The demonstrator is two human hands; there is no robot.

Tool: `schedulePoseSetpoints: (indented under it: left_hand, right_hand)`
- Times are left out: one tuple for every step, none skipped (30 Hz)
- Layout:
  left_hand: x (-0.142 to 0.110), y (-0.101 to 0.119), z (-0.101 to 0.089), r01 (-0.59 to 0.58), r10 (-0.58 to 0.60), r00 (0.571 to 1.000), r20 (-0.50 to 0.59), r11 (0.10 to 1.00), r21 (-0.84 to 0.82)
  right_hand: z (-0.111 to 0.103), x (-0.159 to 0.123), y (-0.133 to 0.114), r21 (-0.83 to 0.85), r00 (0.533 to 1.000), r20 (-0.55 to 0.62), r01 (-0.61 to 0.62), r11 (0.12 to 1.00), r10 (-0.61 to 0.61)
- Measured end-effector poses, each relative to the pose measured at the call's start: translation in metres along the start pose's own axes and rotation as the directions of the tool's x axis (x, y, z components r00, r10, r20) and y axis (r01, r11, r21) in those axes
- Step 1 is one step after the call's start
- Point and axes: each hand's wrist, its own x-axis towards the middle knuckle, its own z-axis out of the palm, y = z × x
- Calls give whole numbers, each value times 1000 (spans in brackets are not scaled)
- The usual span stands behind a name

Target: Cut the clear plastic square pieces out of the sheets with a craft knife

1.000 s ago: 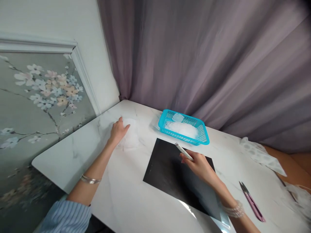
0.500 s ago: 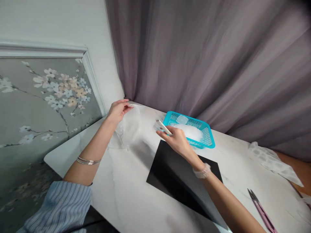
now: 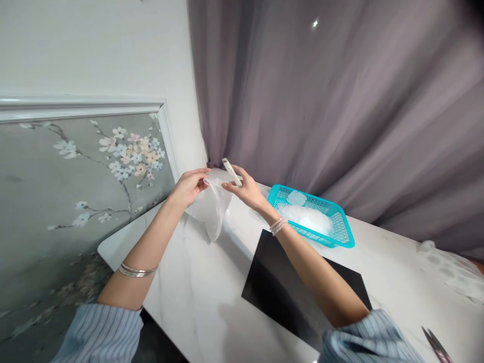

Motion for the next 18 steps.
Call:
schedulePoseSetpoints:
  left_hand:
    - [2, 0, -2, -2, 2, 1000, 2, 1000, 6]
    - [4, 0, -3, -6, 6, 1000, 4, 1000, 12]
    - [5, -1, -5, -12, 11, 1000, 8, 1000, 18]
    - [5, -2, -5, -20, 19, 1000, 14, 999, 27]
    - [2, -4, -5, -30, 30, 999, 19, 999, 39]
    - [-3, -9, -5, -45, 44, 999, 24, 997, 55]
    - [-10, -15, -4, -63, 61, 998, 24, 995, 77]
    - [-20, -24, -3, -84, 82, 996, 23, 991, 106]
    - [-31, -34, -2, -106, 105, 994, 20, 984, 142]
    - [-42, -46, -1, -128, 128, 992, 13, 974, 187]
    - [-52, -58, -1, -145, 147, 989, 11, 960, 239]
    - [-60, -68, -2, -157, 165, 986, -1, 942, 296]
    - [-65, -75, -4, -163, 181, 983, -19, 922, 352]
    - [-65, -77, -8, -165, 197, 980, -39, 900, 404]
    - [-62, -75, -14, -167, 217, 974, -62, 876, 453]
    - [-56, -66, -21, -170, 242, 967, -83, 851, 497]
    - [-47, -52, -29, -181, 276, 956, -101, 823, 538]
    - [-37, -34, -37, -201, 324, 939, -118, 792, 576]
  right_hand:
    - [0, 2, -3, -8, 998, 47, 49, 999, -49]
    - [1, 4, -5, -27, 992, 88, 92, 995, -89]
    - [3, 6, -7, -58, 987, 113, 122, 991, -115]
    - [5, 10, -9, -95, 986, 117, 133, 987, -121]
    - [7, 14, -11, -131, 989, 98, 125, 984, -113]
    - [9, 20, -12, -160, 994, 55, 104, 982, -97]
    - [11, 26, -14, -188, 997, 1, 78, 979, -79]
    - [12, 32, -15, -210, 997, -58, 47, 976, -60]
    - [13, 39, -17, -226, 993, -114, 15, 974, -42]
    - [13, 45, -19, -237, 986, -163, -12, 971, -27]
    - [12, 51, -22, -244, 979, -202, -32, 969, -18]
    - [10, 57, -26, -249, 973, -230, -45, 967, -14]
    - [7, 62, -30, -256, 967, -253, -50, 965, -17]
    - [2, 66, -34, -269, 961, -275, -47, 962, -30]
    - [-4, 70, -39, -285, 953, -298, -37, 958, -52]
    - [-11, 73, -44, -304, 943, -323, -23, 952, -81]
    - [-21, 76, -49, -323, 931, -348, -5, 946, -114]
    - [-31, 79, -55, -339, 917, -372, 15, 941, -148]
